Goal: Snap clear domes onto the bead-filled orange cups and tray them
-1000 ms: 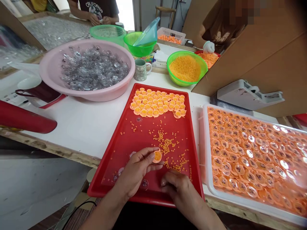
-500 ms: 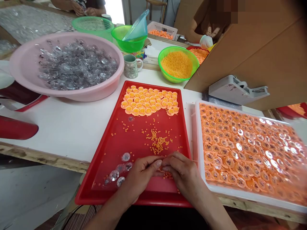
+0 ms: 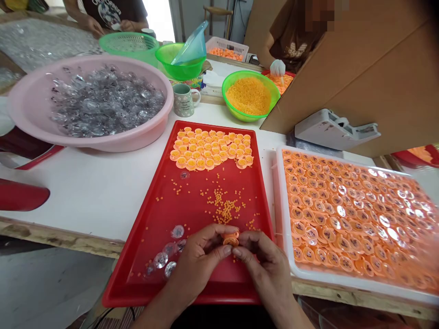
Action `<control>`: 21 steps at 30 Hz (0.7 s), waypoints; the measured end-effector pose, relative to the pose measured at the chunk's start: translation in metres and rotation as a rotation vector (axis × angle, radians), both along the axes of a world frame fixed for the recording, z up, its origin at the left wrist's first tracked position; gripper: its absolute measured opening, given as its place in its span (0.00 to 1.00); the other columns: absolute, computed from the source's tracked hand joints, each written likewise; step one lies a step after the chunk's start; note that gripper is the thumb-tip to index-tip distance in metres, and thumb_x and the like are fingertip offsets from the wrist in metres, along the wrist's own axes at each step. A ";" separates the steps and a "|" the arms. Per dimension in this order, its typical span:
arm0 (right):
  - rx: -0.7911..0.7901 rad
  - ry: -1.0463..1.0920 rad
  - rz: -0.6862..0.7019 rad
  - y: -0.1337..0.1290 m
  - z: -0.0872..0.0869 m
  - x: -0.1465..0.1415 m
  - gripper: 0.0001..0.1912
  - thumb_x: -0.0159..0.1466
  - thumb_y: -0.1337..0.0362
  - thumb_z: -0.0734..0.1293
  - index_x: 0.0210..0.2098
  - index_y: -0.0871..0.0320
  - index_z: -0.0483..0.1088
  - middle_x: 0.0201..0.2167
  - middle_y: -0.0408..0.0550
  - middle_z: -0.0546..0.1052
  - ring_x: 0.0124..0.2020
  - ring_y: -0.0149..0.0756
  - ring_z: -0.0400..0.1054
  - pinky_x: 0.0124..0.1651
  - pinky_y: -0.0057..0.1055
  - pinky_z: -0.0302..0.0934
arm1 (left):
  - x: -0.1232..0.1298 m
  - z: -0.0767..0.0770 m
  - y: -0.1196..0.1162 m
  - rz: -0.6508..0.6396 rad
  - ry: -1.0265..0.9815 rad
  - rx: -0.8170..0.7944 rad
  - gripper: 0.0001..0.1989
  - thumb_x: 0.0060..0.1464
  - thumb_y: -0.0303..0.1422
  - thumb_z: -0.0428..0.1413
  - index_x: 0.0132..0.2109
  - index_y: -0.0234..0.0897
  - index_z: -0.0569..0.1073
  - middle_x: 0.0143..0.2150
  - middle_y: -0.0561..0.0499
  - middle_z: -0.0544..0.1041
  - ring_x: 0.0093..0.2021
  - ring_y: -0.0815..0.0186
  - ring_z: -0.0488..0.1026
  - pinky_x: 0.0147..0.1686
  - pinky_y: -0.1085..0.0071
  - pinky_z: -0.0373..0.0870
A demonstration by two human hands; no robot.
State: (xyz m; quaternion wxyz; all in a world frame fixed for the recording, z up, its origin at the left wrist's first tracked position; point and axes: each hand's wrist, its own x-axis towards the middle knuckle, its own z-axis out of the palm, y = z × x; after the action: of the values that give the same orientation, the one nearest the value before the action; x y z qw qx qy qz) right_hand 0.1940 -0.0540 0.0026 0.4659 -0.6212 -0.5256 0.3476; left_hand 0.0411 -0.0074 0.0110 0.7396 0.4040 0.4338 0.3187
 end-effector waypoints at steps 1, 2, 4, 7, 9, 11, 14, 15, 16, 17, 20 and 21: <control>0.018 0.010 0.008 -0.002 0.001 0.000 0.04 0.62 0.69 0.69 0.37 0.54 0.73 0.28 0.41 0.78 0.27 0.31 0.72 0.30 0.24 0.68 | 0.000 0.000 0.000 -0.005 -0.011 0.021 0.11 0.55 0.28 0.60 0.45 0.45 0.78 0.42 0.55 0.81 0.44 0.68 0.77 0.47 0.76 0.72; 0.054 -0.002 0.009 -0.003 0.003 -0.001 0.04 0.62 0.70 0.69 0.36 0.54 0.73 0.28 0.41 0.78 0.28 0.31 0.73 0.31 0.24 0.68 | 0.000 0.000 -0.001 -0.006 -0.026 0.034 0.11 0.56 0.28 0.59 0.46 0.46 0.78 0.42 0.55 0.81 0.45 0.68 0.77 0.47 0.77 0.72; 0.145 -0.070 0.013 -0.004 0.009 -0.001 0.06 0.63 0.72 0.68 0.36 0.55 0.73 0.29 0.42 0.78 0.30 0.30 0.73 0.33 0.24 0.68 | 0.001 0.000 -0.001 -0.002 -0.061 0.056 0.09 0.57 0.29 0.59 0.45 0.46 0.78 0.45 0.55 0.81 0.47 0.68 0.76 0.49 0.76 0.72; 0.276 -0.194 0.039 -0.003 0.018 0.000 0.09 0.62 0.76 0.67 0.38 0.57 0.73 0.31 0.44 0.77 0.33 0.30 0.73 0.38 0.22 0.68 | 0.001 -0.001 -0.001 -0.014 -0.094 0.101 0.08 0.57 0.29 0.59 0.43 0.45 0.78 0.48 0.54 0.80 0.49 0.67 0.76 0.50 0.75 0.72; 0.342 -0.260 0.060 -0.003 0.022 0.000 0.11 0.62 0.78 0.66 0.40 0.58 0.73 0.32 0.45 0.77 0.35 0.30 0.73 0.41 0.22 0.68 | 0.001 -0.002 -0.002 -0.020 -0.091 0.132 0.08 0.56 0.29 0.60 0.43 0.45 0.78 0.47 0.53 0.80 0.49 0.66 0.76 0.49 0.75 0.73; 0.379 -0.292 0.076 -0.004 0.023 0.000 0.13 0.61 0.79 0.66 0.41 0.59 0.72 0.33 0.46 0.77 0.35 0.31 0.73 0.42 0.23 0.69 | 0.001 -0.003 -0.003 -0.012 -0.086 0.155 0.09 0.56 0.28 0.60 0.43 0.45 0.78 0.47 0.53 0.80 0.48 0.66 0.77 0.48 0.74 0.74; 0.384 -0.291 0.072 -0.007 0.021 0.001 0.13 0.61 0.80 0.65 0.41 0.59 0.71 0.32 0.46 0.76 0.34 0.31 0.72 0.41 0.24 0.69 | 0.002 -0.004 -0.004 -0.002 -0.082 0.162 0.08 0.56 0.29 0.60 0.43 0.45 0.78 0.45 0.52 0.81 0.46 0.65 0.78 0.46 0.74 0.75; 0.381 -0.299 0.081 -0.008 0.020 0.003 0.13 0.62 0.80 0.65 0.41 0.59 0.70 0.32 0.46 0.76 0.35 0.31 0.72 0.41 0.24 0.69 | 0.002 -0.004 -0.004 -0.007 -0.076 0.161 0.08 0.56 0.29 0.61 0.43 0.44 0.78 0.44 0.53 0.81 0.45 0.65 0.78 0.46 0.74 0.75; 0.379 -0.314 0.097 -0.009 0.019 0.004 0.13 0.62 0.80 0.65 0.42 0.59 0.70 0.33 0.46 0.76 0.35 0.31 0.72 0.41 0.25 0.69 | 0.002 -0.004 -0.004 -0.010 -0.069 0.158 0.08 0.55 0.30 0.61 0.43 0.44 0.78 0.43 0.53 0.81 0.45 0.66 0.78 0.46 0.74 0.75; 0.377 -0.334 0.118 -0.010 0.017 0.006 0.14 0.62 0.80 0.65 0.43 0.59 0.69 0.34 0.47 0.76 0.36 0.32 0.72 0.43 0.26 0.68 | 0.001 -0.004 -0.004 -0.015 -0.062 0.158 0.08 0.55 0.30 0.61 0.43 0.45 0.78 0.43 0.53 0.81 0.45 0.66 0.78 0.46 0.75 0.74; 0.379 -0.355 0.154 -0.010 0.014 0.009 0.15 0.63 0.80 0.64 0.45 0.59 0.68 0.37 0.48 0.76 0.38 0.33 0.72 0.45 0.28 0.68 | 0.001 -0.002 -0.002 -0.047 -0.016 0.163 0.08 0.55 0.29 0.61 0.42 0.45 0.78 0.42 0.55 0.81 0.45 0.68 0.77 0.46 0.77 0.73; 0.382 -0.341 0.136 -0.010 0.013 0.008 0.15 0.62 0.80 0.64 0.45 0.58 0.68 0.36 0.48 0.77 0.38 0.32 0.73 0.44 0.27 0.68 | 0.001 -0.002 -0.002 -0.057 -0.001 0.160 0.08 0.54 0.29 0.62 0.42 0.45 0.78 0.41 0.55 0.81 0.44 0.68 0.77 0.46 0.77 0.73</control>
State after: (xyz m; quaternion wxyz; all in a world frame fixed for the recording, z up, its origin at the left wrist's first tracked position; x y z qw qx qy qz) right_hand 0.2023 -0.0639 0.0161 0.4549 -0.5349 -0.6931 0.1628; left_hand 0.0421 -0.0096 0.0093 0.7140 0.4739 0.3947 0.3314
